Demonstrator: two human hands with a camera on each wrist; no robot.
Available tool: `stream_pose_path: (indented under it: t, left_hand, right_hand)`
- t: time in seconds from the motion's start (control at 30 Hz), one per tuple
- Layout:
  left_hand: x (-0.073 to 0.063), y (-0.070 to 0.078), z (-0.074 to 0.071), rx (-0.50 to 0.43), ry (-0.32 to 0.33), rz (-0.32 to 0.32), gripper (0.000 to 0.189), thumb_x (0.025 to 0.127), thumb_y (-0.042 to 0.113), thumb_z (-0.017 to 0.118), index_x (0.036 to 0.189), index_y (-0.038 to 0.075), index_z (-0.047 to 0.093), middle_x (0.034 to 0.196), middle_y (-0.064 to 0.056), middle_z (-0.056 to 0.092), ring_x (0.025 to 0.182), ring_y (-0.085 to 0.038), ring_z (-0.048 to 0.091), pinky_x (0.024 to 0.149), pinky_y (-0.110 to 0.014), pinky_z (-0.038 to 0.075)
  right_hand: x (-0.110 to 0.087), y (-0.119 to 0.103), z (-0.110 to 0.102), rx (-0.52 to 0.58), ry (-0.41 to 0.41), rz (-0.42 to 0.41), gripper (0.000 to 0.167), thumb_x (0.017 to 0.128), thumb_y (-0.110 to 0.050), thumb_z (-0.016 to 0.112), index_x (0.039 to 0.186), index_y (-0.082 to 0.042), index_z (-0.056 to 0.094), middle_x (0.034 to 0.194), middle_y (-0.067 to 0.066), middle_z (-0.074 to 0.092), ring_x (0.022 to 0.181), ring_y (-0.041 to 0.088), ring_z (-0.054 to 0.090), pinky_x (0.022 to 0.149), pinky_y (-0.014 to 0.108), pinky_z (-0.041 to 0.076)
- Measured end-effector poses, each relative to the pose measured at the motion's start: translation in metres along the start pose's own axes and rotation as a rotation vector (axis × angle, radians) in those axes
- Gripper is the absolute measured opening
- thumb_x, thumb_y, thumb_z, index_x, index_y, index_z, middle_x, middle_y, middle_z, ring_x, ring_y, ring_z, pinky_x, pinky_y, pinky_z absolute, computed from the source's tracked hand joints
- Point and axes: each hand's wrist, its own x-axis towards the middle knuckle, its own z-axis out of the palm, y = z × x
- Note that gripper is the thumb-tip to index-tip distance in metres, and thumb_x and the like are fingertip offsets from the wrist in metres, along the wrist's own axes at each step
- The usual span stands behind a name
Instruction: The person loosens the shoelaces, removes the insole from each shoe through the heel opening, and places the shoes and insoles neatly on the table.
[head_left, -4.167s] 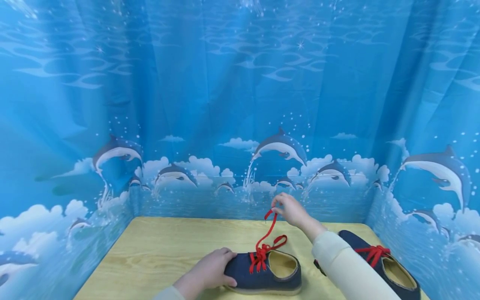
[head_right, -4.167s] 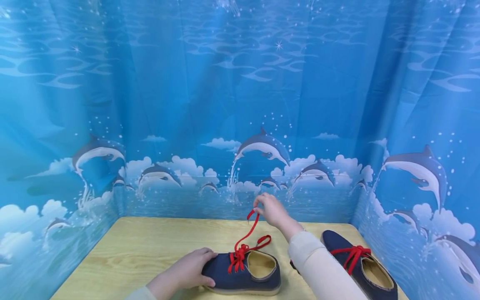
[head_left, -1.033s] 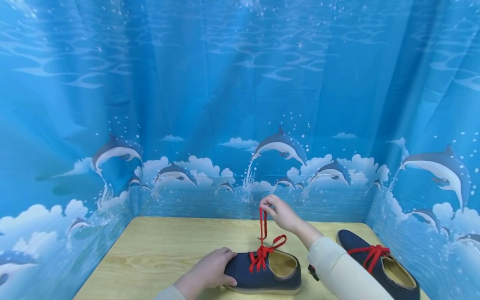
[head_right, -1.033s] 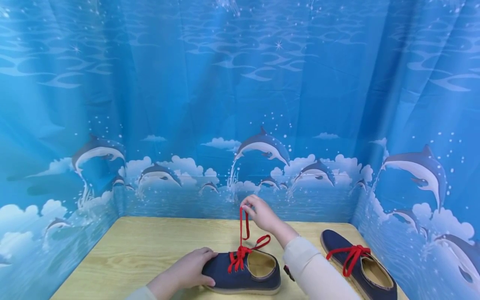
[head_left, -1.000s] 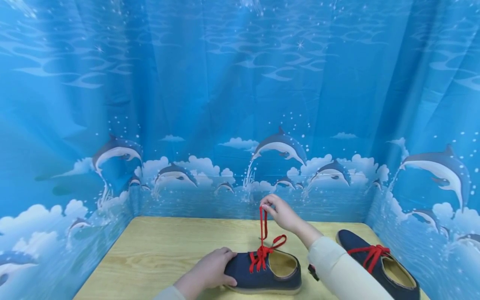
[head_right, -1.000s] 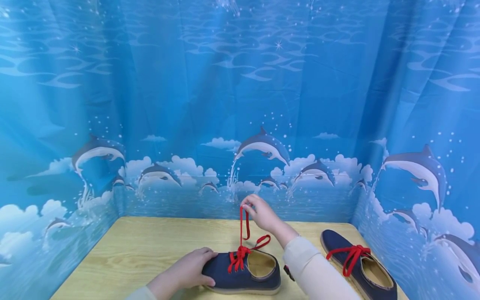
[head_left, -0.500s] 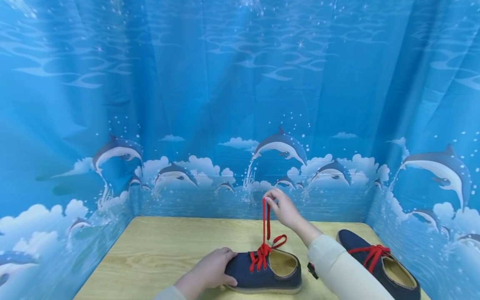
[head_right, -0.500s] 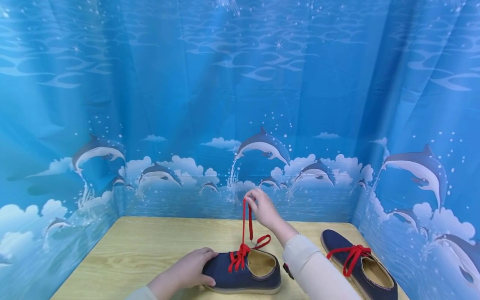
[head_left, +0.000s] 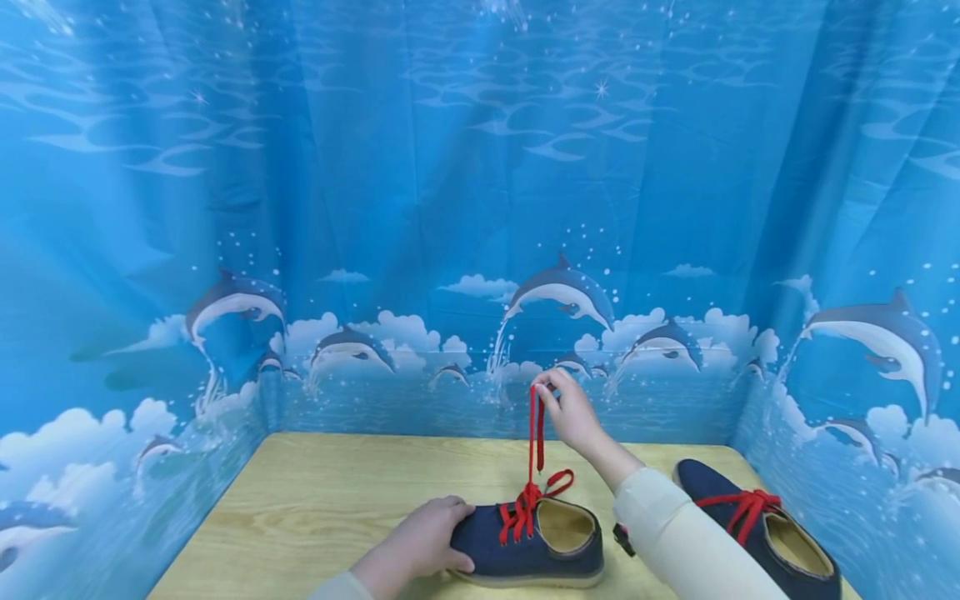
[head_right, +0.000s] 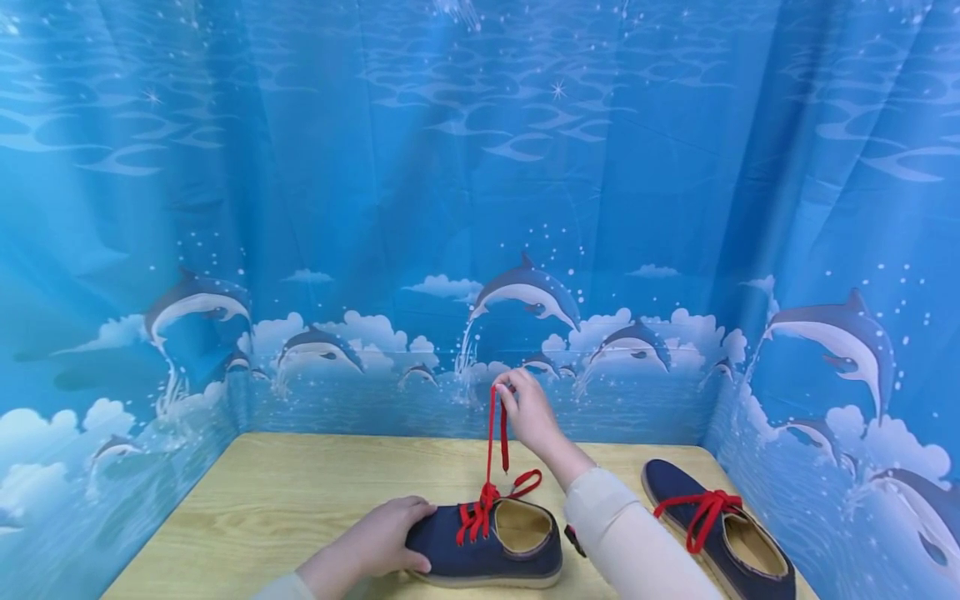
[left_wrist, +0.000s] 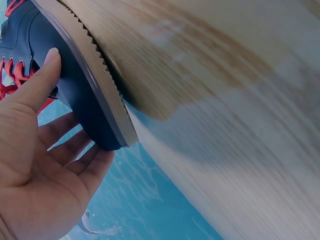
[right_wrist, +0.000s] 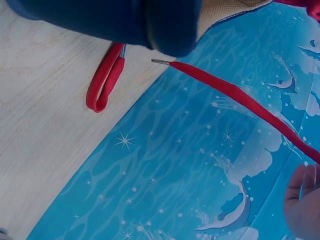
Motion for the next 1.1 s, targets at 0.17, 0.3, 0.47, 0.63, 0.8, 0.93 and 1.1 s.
stream_pose_path:
  t: [0.17,0.3,0.47,0.63,0.8,0.93,1.1]
  left_hand:
    - [0.000,0.001,0.000,-0.010,-0.002,-0.008,0.073,0.076,0.046,0.086,0.137,0.012,0.062,0.132,-0.008,0.062,0.122,-0.028,0.058,0.101,-0.042,0.050]
    - [-0.001,0.002,-0.001,-0.009,-0.005,-0.014,0.072,0.076,0.046,0.086,0.137,0.013,0.062,0.132,-0.008,0.062,0.121,-0.028,0.058,0.100,-0.042,0.050]
    - [-0.002,0.004,-0.001,0.000,0.001,-0.009,0.071,0.076,0.045,0.086,0.136,0.013,0.063,0.131,-0.007,0.063,0.120,-0.027,0.059,0.099,-0.041,0.051]
    - [-0.002,0.004,-0.002,-0.001,0.003,-0.012,0.072,0.076,0.046,0.086,0.136,0.013,0.063,0.131,-0.007,0.062,0.121,-0.027,0.058,0.100,-0.041,0.051]
    - [-0.002,0.005,-0.001,0.007,0.003,-0.012,0.071,0.076,0.046,0.085,0.136,0.014,0.063,0.131,-0.006,0.062,0.120,-0.027,0.059,0.099,-0.041,0.051]
    - [-0.002,0.005,-0.001,0.004,0.000,-0.018,0.071,0.076,0.046,0.086,0.136,0.014,0.063,0.131,-0.006,0.062,0.121,-0.027,0.058,0.099,-0.041,0.051]
    - [-0.003,0.004,-0.001,0.011,-0.002,-0.018,0.071,0.077,0.046,0.085,0.136,0.014,0.063,0.132,-0.007,0.062,0.121,-0.027,0.058,0.100,-0.041,0.051]
  right_hand:
    - [0.000,-0.001,0.000,0.002,0.035,0.021,0.018,0.108,-0.017,0.046,0.107,-0.009,0.063,0.103,0.007,0.057,0.085,0.024,0.055,0.068,0.035,0.051]
    - [0.003,-0.001,-0.002,0.017,0.095,0.039,0.018,0.108,-0.015,0.046,0.108,-0.006,0.061,0.102,0.011,0.057,0.086,0.026,0.055,0.067,0.036,0.050]
    - [0.008,0.001,-0.007,0.029,0.142,0.055,0.017,0.107,-0.014,0.048,0.108,-0.003,0.061,0.101,0.013,0.058,0.089,0.027,0.055,0.068,0.037,0.049]
    - [0.010,0.006,-0.012,0.028,0.144,0.123,0.020,0.108,-0.016,0.045,0.110,-0.003,0.060,0.102,0.013,0.059,0.089,0.027,0.055,0.069,0.038,0.049]
    - [0.013,0.007,-0.018,0.056,0.172,0.168,0.022,0.109,-0.018,0.044,0.111,-0.003,0.060,0.100,0.015,0.061,0.090,0.029,0.056,0.069,0.038,0.050]
    - [0.012,0.008,-0.018,0.027,0.144,0.203,0.023,0.108,-0.019,0.046,0.112,-0.004,0.061,0.101,0.015,0.061,0.091,0.029,0.057,0.069,0.038,0.052]
    - [0.009,0.014,-0.014,-0.022,0.127,0.191,0.020,0.106,-0.019,0.051,0.109,-0.004,0.065,0.106,0.013,0.060,0.094,0.028,0.057,0.071,0.039,0.053]
